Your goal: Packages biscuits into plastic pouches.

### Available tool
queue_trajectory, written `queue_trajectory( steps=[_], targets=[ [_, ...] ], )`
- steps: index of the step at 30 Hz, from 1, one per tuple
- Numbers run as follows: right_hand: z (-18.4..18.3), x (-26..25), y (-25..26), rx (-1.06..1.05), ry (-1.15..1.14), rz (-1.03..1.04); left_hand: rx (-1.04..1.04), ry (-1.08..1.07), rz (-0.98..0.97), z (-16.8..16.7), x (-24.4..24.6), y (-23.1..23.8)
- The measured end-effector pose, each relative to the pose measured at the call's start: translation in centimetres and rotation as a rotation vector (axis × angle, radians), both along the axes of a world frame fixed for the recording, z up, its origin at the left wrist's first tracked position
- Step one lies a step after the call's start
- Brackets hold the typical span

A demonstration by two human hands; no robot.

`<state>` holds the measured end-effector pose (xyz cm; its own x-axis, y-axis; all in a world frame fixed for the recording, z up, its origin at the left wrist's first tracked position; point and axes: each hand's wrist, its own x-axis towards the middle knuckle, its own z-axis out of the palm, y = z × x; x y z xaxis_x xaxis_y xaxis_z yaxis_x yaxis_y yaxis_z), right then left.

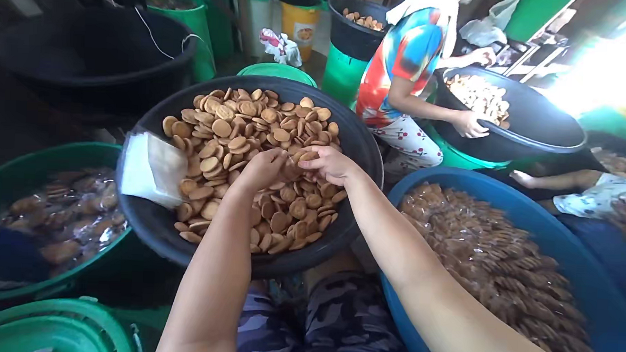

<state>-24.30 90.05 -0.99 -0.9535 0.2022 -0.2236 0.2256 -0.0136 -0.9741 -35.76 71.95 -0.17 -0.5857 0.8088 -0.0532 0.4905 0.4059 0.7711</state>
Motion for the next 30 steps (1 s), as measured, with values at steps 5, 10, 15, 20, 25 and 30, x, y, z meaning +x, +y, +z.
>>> queue_trajectory(
  steps=[5,10,15,20,25,30],
  targets=[
    [-0.3,-0.2,-0.1,0.004,0.017,-0.046,0.009,0.025,0.034,-0.1,0.3,0.5],
    [-0.4,-0.5,-1.1,0.484,0.101,-0.21,0.134,-0.197,0.131,0.0,1.5,1.2],
    [-0.9,-0.5,-0.9,0.686,0.364,-0.193,0.336,-0.281,0.205,-0.7,0.6,1.1],
    [-1.8,-0.4,-0.7,0.767,0.573,0.016,0.315,-0.358,0.036,0.1,0.3,-0.2],
    [-1.3,0.0,-1.8,0.923,0.52,-0.066,0.361,-0.523,0.061,0.5,0.1,-0.6],
    [-0.2,-0.1,-2.7,0.353,0.241,-0.203,0.103,-0.157,0.292,0.0,-0.8,-0.2]
  ],
)
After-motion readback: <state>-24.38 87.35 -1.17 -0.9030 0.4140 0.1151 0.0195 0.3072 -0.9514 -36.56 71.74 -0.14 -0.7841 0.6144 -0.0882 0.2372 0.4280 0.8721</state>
